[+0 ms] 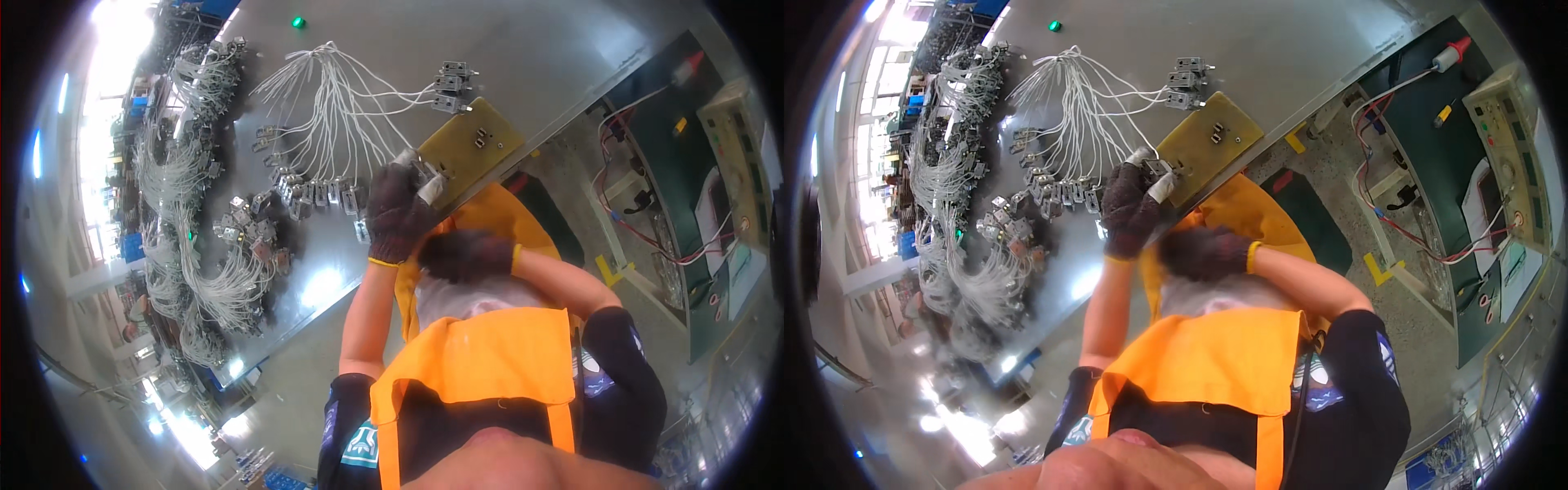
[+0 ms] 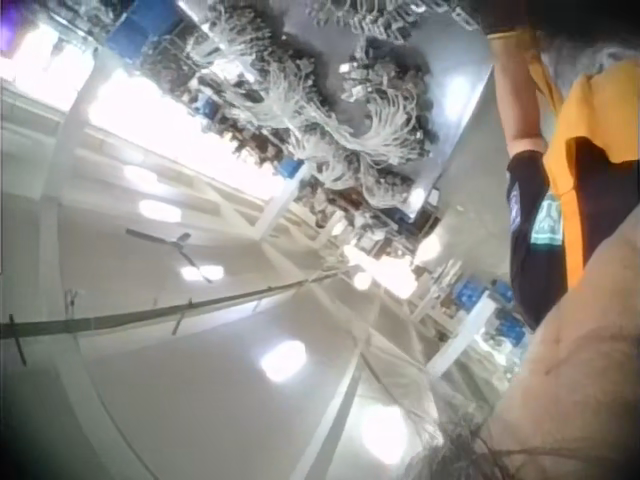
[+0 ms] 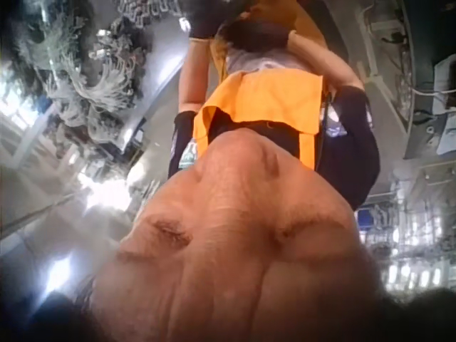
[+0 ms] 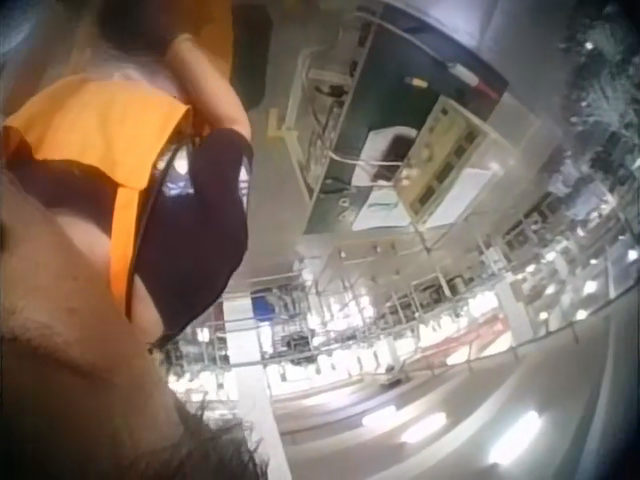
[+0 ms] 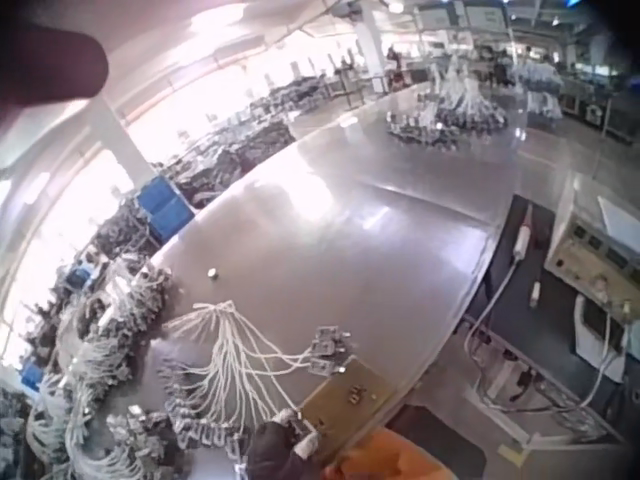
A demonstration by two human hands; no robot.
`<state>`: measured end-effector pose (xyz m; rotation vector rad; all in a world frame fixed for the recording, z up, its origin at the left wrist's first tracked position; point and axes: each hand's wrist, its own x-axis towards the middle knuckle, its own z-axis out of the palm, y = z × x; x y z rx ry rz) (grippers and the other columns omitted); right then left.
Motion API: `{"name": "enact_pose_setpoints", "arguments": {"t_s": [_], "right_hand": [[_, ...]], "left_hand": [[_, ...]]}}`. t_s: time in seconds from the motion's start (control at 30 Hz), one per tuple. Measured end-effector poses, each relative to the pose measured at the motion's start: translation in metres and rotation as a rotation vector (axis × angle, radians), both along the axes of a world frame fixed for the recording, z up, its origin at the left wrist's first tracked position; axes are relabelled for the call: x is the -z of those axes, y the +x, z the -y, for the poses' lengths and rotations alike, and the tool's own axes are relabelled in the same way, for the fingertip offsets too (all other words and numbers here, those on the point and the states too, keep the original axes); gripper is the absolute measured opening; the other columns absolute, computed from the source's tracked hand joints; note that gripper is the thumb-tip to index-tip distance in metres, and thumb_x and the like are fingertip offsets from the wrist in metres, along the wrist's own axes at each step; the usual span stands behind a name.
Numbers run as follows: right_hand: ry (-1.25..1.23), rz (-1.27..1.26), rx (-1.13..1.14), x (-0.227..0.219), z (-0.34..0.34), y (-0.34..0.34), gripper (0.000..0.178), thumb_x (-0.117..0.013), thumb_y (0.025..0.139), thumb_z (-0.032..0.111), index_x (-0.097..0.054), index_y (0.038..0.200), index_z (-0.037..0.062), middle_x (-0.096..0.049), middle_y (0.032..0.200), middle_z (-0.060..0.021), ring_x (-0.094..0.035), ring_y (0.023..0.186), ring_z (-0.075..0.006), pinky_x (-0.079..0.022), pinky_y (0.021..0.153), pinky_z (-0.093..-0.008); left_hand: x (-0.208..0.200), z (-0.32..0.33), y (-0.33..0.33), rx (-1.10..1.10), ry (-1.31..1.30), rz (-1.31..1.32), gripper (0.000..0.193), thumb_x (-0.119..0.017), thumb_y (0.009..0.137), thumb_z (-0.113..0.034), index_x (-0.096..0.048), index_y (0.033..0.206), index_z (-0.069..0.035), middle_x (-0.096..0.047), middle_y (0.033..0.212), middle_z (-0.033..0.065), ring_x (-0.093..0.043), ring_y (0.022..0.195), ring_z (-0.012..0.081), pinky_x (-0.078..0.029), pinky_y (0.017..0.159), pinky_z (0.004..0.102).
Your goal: Manually connect wires and connectors into a mounting plate as part of a wire harness assembly.
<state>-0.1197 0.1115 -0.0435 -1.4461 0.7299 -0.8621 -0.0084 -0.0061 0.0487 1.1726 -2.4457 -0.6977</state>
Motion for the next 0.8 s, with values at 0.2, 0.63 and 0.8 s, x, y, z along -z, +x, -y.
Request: {"name": "enact_pose_setpoints", "arguments": {"t_s": [0.2, 0.63, 0.8], "right_hand": [[0.767, 0.287, 0.476, -0.053, -0.015, -0.072, 0.029, -0.055, 0.097, 0.022, -0.060, 0.120, 0.0054, -0.066, 0.092, -0.0057, -0.061, 0.068, -0.0102, -0.049, 0.061, -0.0242], [-0.216, -0.153, 0.968, -0.048, 0.015, -0.024, 0.017, -0.060, 0.097, 0.012, -0.067, 0.109, 0.0016, -0.069, 0.087, -0.0064, -0.065, 0.071, -0.0098, -0.052, 0.062, -0.0240], [0.316, 0.257, 0.948, -0.050, -0.002, -0.027, 0.017, -0.061, 0.096, 0.009, -0.067, 0.109, 0.0001, -0.071, 0.092, -0.0132, -0.069, 0.077, -0.0135, -0.053, 0.067, -0.0264]], "left_hand": [[-0.001, -0.015, -0.016, -0.084, -0.014, -0.072, 0.052, -0.075, 0.083, -0.020, -0.056, 0.127, 0.000, -0.062, 0.103, 0.0146, -0.062, 0.093, 0.0269, -0.049, 0.085, 0.0365], [0.020, 0.001, -0.013, 0.076, -0.234, -0.219, 0.047, -0.078, 0.077, -0.029, -0.062, 0.111, -0.001, -0.063, 0.089, 0.0175, -0.062, 0.084, 0.0358, -0.050, 0.072, 0.0444], [0.026, 0.003, -0.007, 0.075, -0.318, -0.124, 0.044, -0.081, 0.071, -0.029, -0.066, 0.108, -0.009, -0.063, 0.101, 0.0189, -0.062, 0.089, 0.0374, -0.051, 0.077, 0.0453]]}}
